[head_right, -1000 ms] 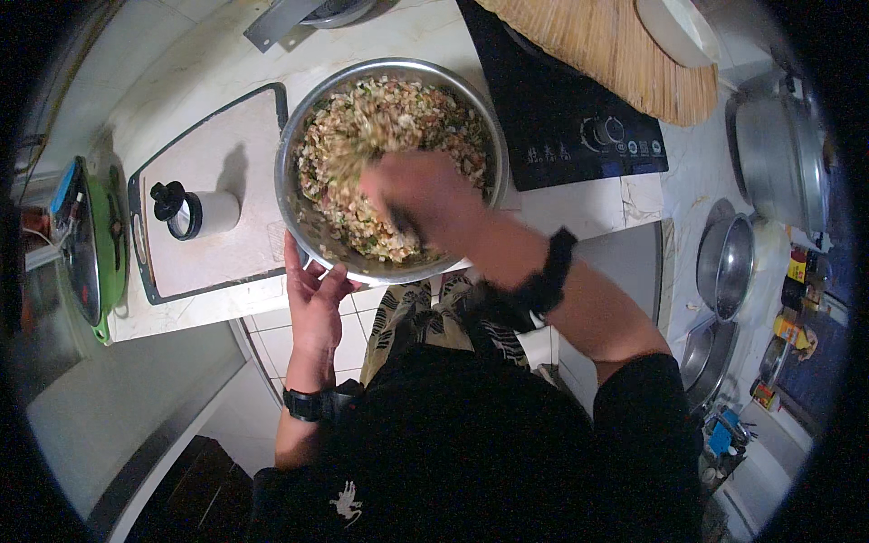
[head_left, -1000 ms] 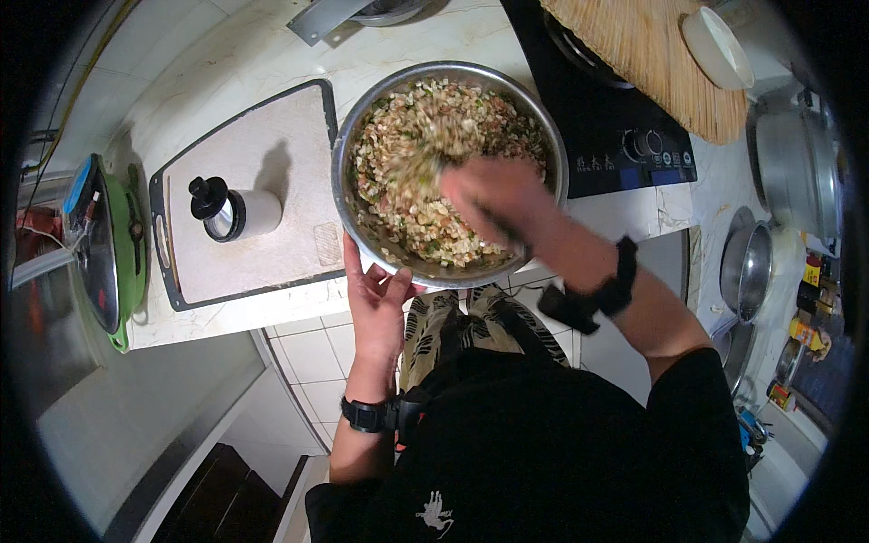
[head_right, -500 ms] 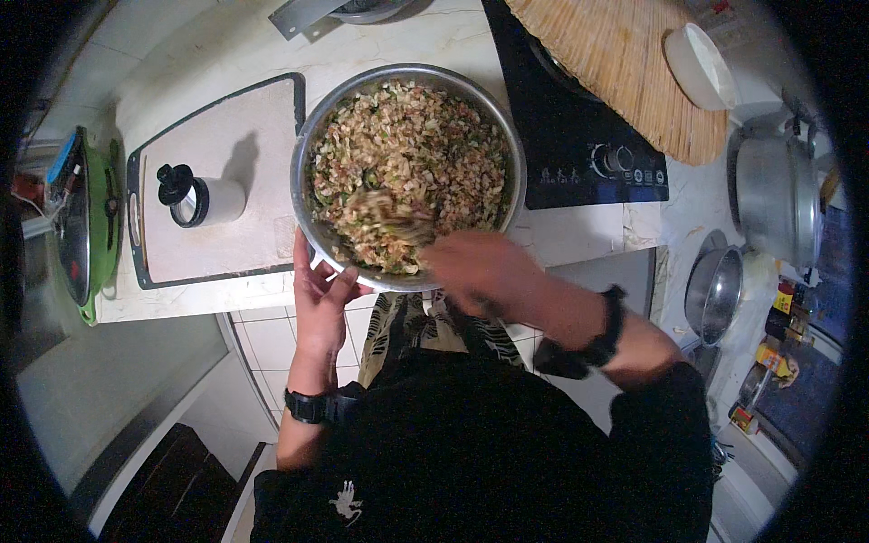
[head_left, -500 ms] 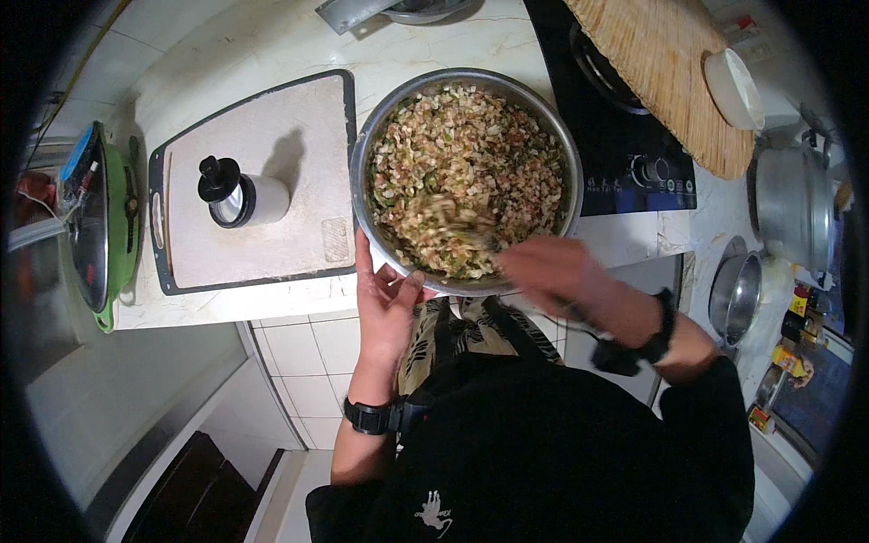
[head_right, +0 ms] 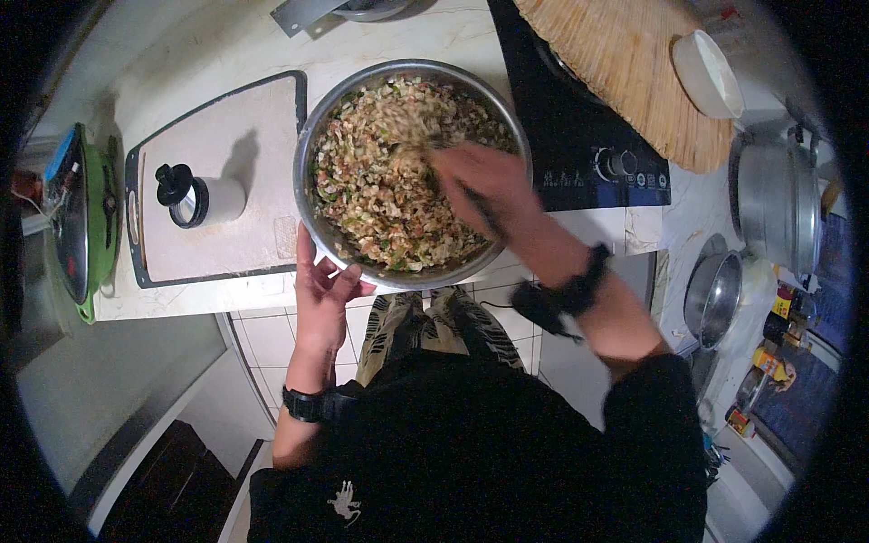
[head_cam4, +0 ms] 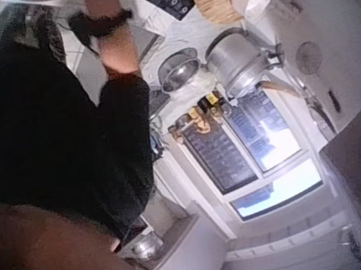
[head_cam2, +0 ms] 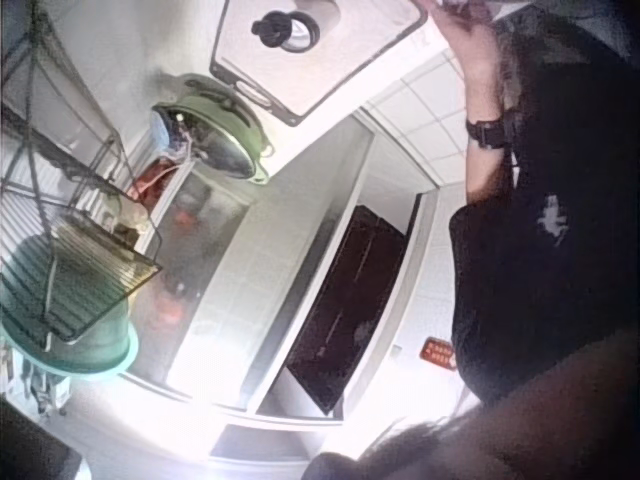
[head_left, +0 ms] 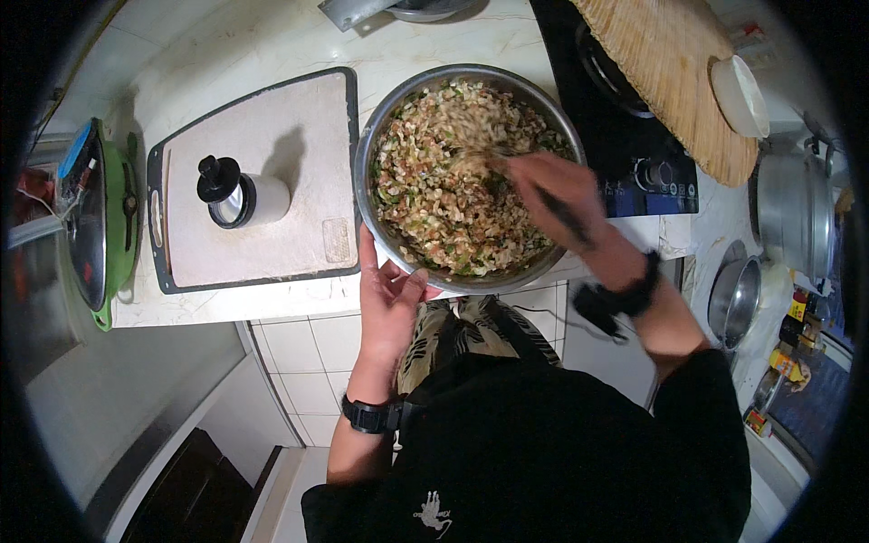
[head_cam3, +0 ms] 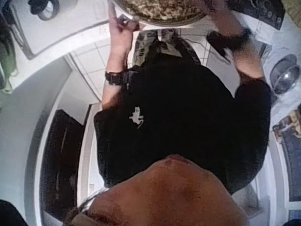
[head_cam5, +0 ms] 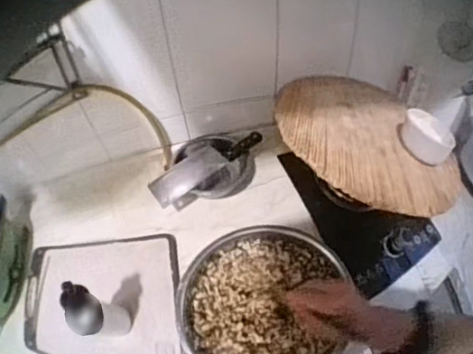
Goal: The person stirs a mixture of ground meat and vegetables in a metal bowl using chopsticks. The person holds the bowl with the left hand and stirs with the right hand, then briefly moves the bowl to the sink area before returning to the counter to continue stirring.
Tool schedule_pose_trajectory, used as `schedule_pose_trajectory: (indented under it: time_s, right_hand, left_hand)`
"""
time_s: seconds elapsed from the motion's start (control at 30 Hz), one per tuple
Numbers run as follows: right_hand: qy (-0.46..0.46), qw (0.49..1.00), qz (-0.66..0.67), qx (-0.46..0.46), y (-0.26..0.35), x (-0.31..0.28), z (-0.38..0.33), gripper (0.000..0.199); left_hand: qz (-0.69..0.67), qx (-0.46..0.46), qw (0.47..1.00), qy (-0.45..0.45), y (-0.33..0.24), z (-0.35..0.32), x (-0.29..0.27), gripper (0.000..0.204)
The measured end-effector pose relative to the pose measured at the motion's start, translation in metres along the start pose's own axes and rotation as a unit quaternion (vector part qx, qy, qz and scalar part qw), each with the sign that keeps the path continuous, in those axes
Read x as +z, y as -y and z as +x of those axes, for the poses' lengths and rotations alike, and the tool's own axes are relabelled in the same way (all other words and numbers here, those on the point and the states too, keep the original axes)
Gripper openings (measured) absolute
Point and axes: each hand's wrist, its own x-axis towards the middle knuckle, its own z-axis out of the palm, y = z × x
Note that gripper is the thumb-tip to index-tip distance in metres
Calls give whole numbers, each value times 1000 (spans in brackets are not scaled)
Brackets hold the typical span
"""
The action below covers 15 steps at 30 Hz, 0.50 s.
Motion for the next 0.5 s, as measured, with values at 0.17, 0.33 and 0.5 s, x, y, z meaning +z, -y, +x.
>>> schedule_pose_trajectory:
  time_s: [0.17,0.33,0.5]
  right_hand:
    - [-52,987,-91,-125,14,15,-11,9]
    - [-77,996,-16,-36,39,-4,-23,13]
    - [74,996,-10,-38,60,-11,-42,10]
  left_hand:
    - [3,-10,1000,-10,-3,2,-3,83]
    - [12,-1,1000,-7,-4,7,-6,81]
    - [18,-1,1000,-12,-4,5,-5,80]
